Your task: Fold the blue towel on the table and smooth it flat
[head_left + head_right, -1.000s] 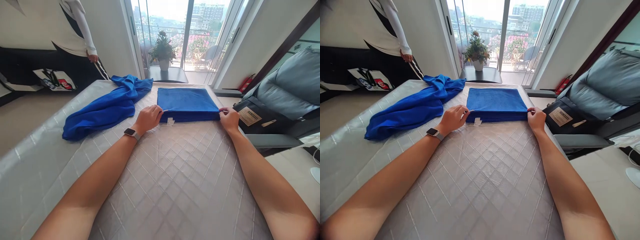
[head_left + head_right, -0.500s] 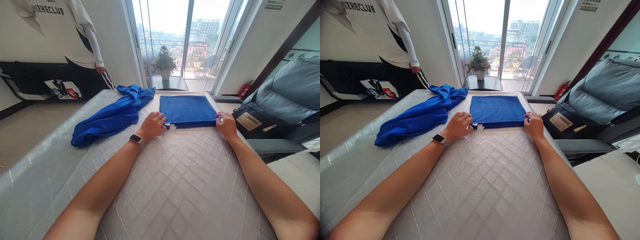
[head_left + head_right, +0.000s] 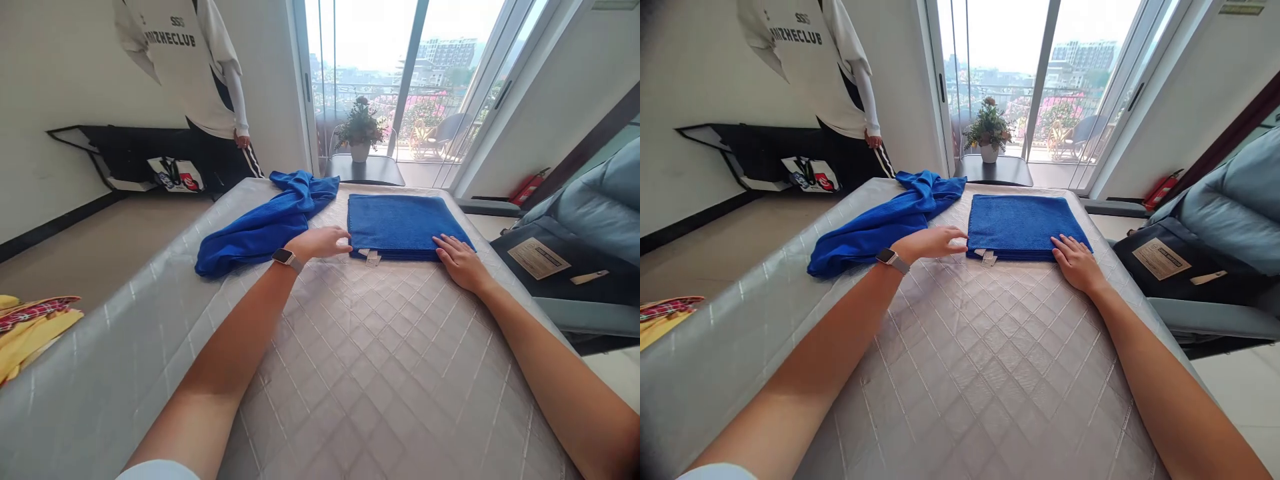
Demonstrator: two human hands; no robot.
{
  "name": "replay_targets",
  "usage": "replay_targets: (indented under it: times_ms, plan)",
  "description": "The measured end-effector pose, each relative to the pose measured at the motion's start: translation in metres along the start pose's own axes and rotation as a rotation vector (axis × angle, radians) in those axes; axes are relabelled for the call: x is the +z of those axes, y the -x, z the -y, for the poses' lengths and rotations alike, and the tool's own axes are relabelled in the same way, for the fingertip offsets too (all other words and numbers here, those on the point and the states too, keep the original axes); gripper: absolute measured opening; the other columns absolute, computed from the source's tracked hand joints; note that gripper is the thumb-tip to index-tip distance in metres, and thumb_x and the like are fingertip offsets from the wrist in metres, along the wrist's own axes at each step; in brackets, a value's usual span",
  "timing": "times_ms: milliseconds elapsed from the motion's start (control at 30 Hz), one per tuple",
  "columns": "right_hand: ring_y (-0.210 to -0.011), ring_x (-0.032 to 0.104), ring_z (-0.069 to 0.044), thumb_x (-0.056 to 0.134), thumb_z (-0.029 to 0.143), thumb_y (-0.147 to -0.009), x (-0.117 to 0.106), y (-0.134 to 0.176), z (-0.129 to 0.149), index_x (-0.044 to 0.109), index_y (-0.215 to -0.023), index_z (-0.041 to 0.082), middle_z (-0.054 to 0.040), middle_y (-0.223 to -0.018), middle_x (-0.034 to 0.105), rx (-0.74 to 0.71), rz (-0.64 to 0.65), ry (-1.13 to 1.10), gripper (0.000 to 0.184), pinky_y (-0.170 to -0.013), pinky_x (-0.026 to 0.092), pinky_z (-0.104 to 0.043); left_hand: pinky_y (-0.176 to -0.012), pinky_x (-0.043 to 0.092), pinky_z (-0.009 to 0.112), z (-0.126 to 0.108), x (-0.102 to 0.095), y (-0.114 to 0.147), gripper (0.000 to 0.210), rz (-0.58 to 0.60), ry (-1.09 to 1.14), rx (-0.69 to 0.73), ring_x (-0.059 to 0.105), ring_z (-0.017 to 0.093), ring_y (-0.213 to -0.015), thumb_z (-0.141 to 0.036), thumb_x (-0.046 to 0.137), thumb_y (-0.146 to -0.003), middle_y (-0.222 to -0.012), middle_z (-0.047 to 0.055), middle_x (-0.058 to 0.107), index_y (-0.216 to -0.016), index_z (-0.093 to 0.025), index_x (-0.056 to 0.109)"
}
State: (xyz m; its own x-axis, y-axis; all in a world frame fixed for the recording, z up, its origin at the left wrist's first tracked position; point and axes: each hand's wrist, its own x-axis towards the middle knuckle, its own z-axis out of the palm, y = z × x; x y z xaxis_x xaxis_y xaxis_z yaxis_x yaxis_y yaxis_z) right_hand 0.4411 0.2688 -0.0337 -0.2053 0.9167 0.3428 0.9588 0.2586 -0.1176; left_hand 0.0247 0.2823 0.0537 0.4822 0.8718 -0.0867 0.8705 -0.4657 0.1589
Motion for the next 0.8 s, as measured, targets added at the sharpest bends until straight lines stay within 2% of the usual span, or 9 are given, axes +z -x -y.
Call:
replay_targets:
  times_ms: [67, 133, 200, 233, 333, 433, 533, 633, 800]
  plan:
    - [-0.15, 0.044, -0.03, 0.027, 0.048, -0.108, 0.0, 0.0, 0.0, 0.055, -0.153, 0.03, -0.0047, -0.16, 0.052, -0.002, -0.031, -0.023, 0.056, -0.124, 0.035, -0.056, -0.097, 0.053, 0.034, 0.028, -0.018, 0.013, 0.051, -0.002, -0.089, -0.235, 0.067, 0.03, -0.12, -0.064, 0.059, -0.092, -0.131, 0.01, 0.073, -0.123, -0.025, 0.072]
    - [-0.15, 0.045, -0.031, 0.029, 0.049, -0.107, 0.0, 0.001, 0.001, 0.058, -0.151, 0.028, -0.0062, -0.158, 0.054, 0.0, -0.051, -0.042, 0.056, -0.124, 0.036, -0.056, -0.089, 0.055, 0.035, 0.057, -0.027, 0.026, 0.051, 0.024, -0.161, -0.437, 0.07, 0.034, -0.112, -0.067, 0.072, -0.08, -0.118, 0.012, 0.076, -0.109, -0.024, 0.076]
    - [-0.149, 0.046, -0.032, 0.03, 0.049, -0.107, -0.001, 0.001, 0.002, 0.059, -0.15, 0.026, -0.0074, -0.157, 0.055, 0.001, -0.062, -0.059, 0.057, -0.124, 0.036, -0.056, -0.087, 0.056, 0.036, 0.081, -0.027, 0.036, 0.053, 0.055, -0.153, -0.541, 0.071, 0.035, -0.108, -0.066, 0.079, -0.073, -0.117, 0.013, 0.077, -0.104, -0.024, 0.076]
    - [-0.149, 0.046, -0.032, 0.031, 0.049, -0.106, -0.001, 0.001, 0.002, 0.059, -0.15, 0.026, -0.0076, -0.157, 0.056, -0.002, -0.066, -0.068, 0.057, -0.124, 0.037, -0.057, -0.087, 0.056, 0.036, 0.089, -0.026, 0.04, 0.051, 0.056, -0.131, -0.559, 0.071, 0.034, -0.107, -0.065, 0.079, -0.073, -0.118, 0.012, 0.076, -0.104, -0.025, 0.076]
    - [-0.148, 0.047, -0.032, 0.033, 0.049, -0.106, -0.001, 0.001, 0.001, 0.06, -0.149, 0.027, -0.0072, -0.156, 0.057, -0.011, -0.076, -0.09, 0.055, -0.123, 0.037, -0.058, -0.09, 0.056, 0.037, 0.099, -0.021, 0.043, 0.036, 0.009, -0.098, -0.542, 0.071, 0.032, -0.11, -0.053, 0.07, -0.084, -0.124, 0.009, 0.075, -0.108, -0.027, 0.076]
    - [-0.148, 0.047, -0.032, 0.035, 0.049, -0.105, 0.0, 0.0, -0.001, 0.06, -0.148, 0.026, -0.0081, -0.155, 0.058, -0.007, -0.08, -0.094, 0.055, -0.123, 0.037, -0.058, -0.094, 0.054, 0.038, 0.097, -0.025, 0.042, 0.03, 0.032, -0.094, -0.524, 0.069, 0.031, -0.114, -0.043, 0.064, -0.089, -0.127, 0.008, 0.074, -0.112, -0.028, 0.076]
    - [-0.147, 0.048, -0.032, 0.035, 0.049, -0.105, 0.001, 0.0, -0.002, 0.061, -0.148, 0.026, -0.0084, -0.155, 0.058, 0.0, -0.078, -0.087, 0.055, -0.124, 0.037, -0.057, -0.097, 0.054, 0.038, 0.092, -0.028, 0.041, 0.034, 0.01, -0.083, -0.509, 0.068, 0.031, -0.116, -0.049, 0.063, -0.089, -0.129, 0.007, 0.074, -0.115, -0.029, 0.074]
    - [-0.147, 0.048, -0.032, 0.035, 0.05, -0.104, 0.001, 0.0, -0.002, 0.061, -0.147, 0.025, -0.0088, -0.155, 0.058, 0.0, -0.078, -0.088, 0.056, -0.124, 0.037, -0.056, -0.098, 0.053, 0.038, 0.087, -0.023, 0.039, 0.043, -0.035, -0.088, -0.445, 0.067, 0.031, -0.117, -0.058, 0.068, -0.085, -0.129, 0.006, 0.073, -0.117, -0.03, 0.073]
    - [-0.146, 0.049, -0.033, 0.036, 0.05, -0.104, 0.001, 0.0, -0.002, 0.062, -0.146, 0.025, -0.0098, -0.155, 0.057, -0.002, -0.093, -0.111, 0.055, -0.123, 0.038, -0.059, -0.1, 0.051, 0.036, 0.079, -0.01, 0.034, 0.028, -0.112, -0.111, -0.438, 0.067, 0.028, -0.119, -0.046, 0.064, -0.093, -0.127, 0.005, 0.075, -0.112, -0.03, 0.076]
